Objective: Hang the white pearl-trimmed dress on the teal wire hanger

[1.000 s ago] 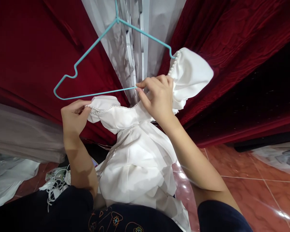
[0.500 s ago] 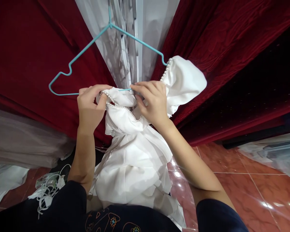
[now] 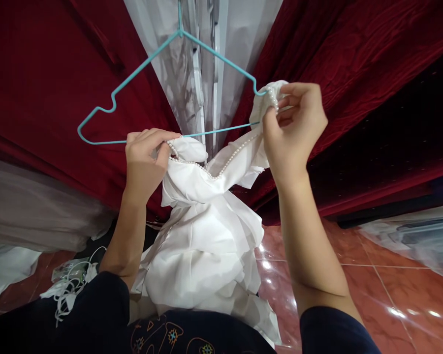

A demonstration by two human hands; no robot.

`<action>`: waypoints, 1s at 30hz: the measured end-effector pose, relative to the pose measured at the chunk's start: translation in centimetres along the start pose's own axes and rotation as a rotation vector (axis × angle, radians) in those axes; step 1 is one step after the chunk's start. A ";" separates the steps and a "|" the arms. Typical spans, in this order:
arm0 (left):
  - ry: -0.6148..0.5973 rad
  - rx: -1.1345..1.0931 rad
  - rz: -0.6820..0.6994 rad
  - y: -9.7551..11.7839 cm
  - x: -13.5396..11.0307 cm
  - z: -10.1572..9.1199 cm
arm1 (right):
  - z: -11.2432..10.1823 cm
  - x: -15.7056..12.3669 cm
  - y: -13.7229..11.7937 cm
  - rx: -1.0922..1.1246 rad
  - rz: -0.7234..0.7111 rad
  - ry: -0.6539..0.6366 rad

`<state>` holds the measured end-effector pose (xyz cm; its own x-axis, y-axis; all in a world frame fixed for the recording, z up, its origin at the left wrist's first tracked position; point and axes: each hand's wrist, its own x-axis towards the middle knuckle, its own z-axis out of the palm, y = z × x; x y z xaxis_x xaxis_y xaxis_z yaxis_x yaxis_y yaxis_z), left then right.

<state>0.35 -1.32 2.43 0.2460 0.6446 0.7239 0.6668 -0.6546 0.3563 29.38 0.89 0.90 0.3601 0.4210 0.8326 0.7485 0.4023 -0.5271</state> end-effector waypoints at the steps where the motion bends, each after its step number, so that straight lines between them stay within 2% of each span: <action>1: -0.006 0.003 -0.003 0.0 0.0 0.0 | -0.2 0.7 0.1 -0.008 0.003 -0.011; 6: -0.019 -0.018 -0.006 0.1 0.2 0.0 | -0.3 3.8 0.7 -0.076 0.032 -0.029; 10: -0.006 -0.033 -0.010 -0.4 0.3 -0.2 | -0.5 4.7 4.0 -0.157 0.051 0.057; 15: -0.022 -0.037 -0.030 -0.9 0.6 -0.7 | -1.6 3.0 11.4 -0.201 0.003 0.205; 18: -0.022 -0.042 -0.034 -0.8 0.6 -0.6 | -2.7 0.8 12.9 -0.218 0.056 0.242; 21: -0.020 -0.040 -0.046 -0.6 0.6 -0.2 | -3.9 -2.0 9.8 -0.138 0.105 0.093; 22: -0.020 -0.045 -0.050 -0.6 0.6 -0.1 | -4.2 -2.8 8.0 -0.098 0.107 -0.008; 25: -0.029 -0.068 -0.059 -0.4 0.6 0.5 | -4.6 -4.3 2.0 0.055 0.037 -0.158; 27: -0.041 -0.089 -0.059 -0.2 0.6 0.8 | -4.1 -4.3 -1.0 0.106 -0.042 -0.291; 30: -0.038 -0.104 -0.056 -0.1 0.5 0.8 | -2.3 -3.9 -2.9 0.119 -0.075 -0.469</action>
<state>1.00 -0.65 2.25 0.2378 0.6946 0.6790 0.6045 -0.6530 0.4563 27.13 -3.80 -0.41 -0.0027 0.6974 0.7167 0.6840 0.5241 -0.5074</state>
